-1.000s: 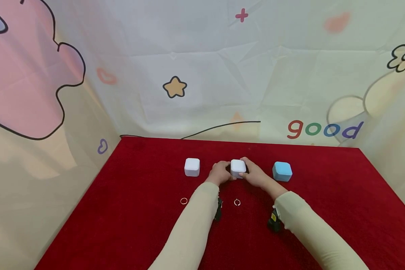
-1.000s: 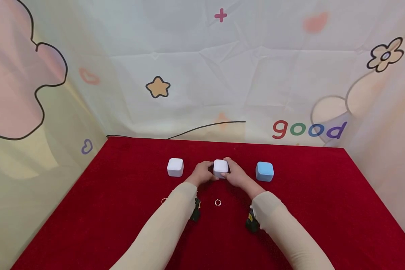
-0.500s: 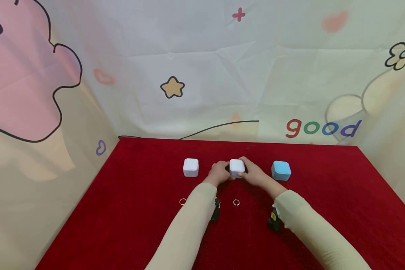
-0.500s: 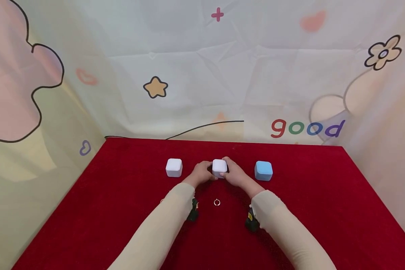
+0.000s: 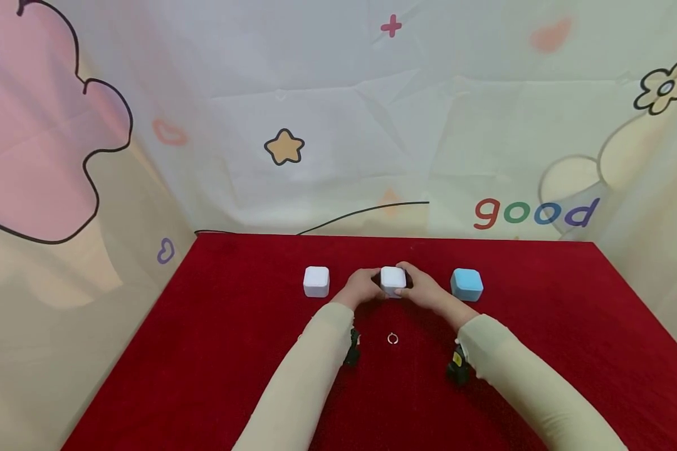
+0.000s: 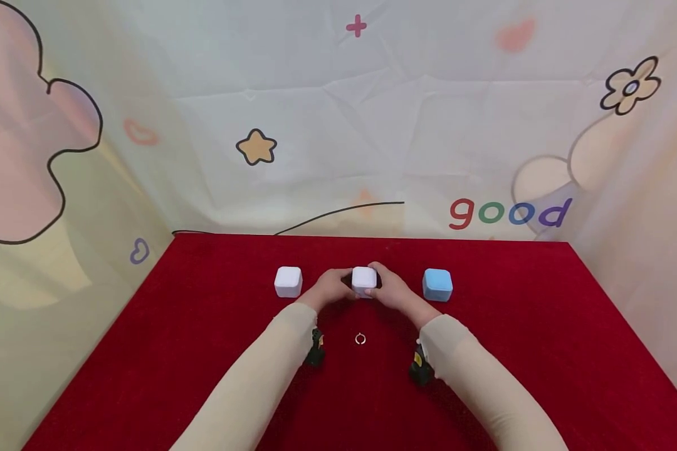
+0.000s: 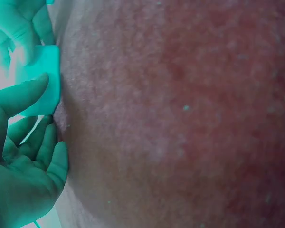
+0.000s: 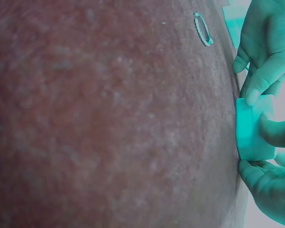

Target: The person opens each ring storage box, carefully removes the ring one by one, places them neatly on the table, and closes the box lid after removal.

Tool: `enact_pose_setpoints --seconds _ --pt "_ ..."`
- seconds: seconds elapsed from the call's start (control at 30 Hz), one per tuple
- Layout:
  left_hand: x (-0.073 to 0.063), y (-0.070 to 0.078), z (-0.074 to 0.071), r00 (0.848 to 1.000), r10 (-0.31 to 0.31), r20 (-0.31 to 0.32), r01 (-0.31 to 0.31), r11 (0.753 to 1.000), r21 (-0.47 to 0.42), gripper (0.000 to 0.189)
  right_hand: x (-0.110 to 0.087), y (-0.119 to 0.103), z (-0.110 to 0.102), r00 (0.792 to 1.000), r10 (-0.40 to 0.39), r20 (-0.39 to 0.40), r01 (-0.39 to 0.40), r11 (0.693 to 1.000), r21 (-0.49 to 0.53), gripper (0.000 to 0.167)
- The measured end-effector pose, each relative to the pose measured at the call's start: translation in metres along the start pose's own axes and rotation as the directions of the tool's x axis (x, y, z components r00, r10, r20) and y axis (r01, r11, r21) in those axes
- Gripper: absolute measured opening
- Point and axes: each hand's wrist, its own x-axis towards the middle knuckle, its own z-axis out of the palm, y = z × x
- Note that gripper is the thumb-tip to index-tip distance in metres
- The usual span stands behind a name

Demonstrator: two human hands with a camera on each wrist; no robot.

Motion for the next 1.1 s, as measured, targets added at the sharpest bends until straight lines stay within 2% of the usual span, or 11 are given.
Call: enact_pose_setpoints --seconds 0.2,0.4,0.63,0.77,1.1 --pt "0.001 0.000 -0.008 1.000 0.022 0.014 -0.022 1.000 -0.005 0.060 -0.001 -0.001 -0.003 1.000 0.022 -0.015 -0.022 1.000 0.010 0.067" --pt "-0.002 0.004 -0.013 0.999 0.041 -0.032 -0.040 0.998 0.039 0.050 -0.002 0.002 -0.001 0.998 0.028 -0.048 -0.028 1.000 0.003 0.071" --pt "-0.010 0.009 -0.019 0.993 0.049 -0.111 -0.044 0.998 0.047 0.041 -0.009 -0.001 -0.004 0.993 0.051 -0.103 -0.046 0.998 0.052 0.057" --pt "-0.014 0.010 -0.024 0.989 0.063 -0.136 -0.058 0.998 0.039 0.037 -0.013 -0.004 -0.008 0.990 0.078 -0.115 -0.073 0.996 0.047 0.050" --pt "-0.026 0.015 -0.036 0.986 0.123 -0.115 -0.118 0.992 0.049 0.035 -0.026 -0.004 -0.023 0.984 0.096 -0.152 -0.084 0.993 0.086 0.044"
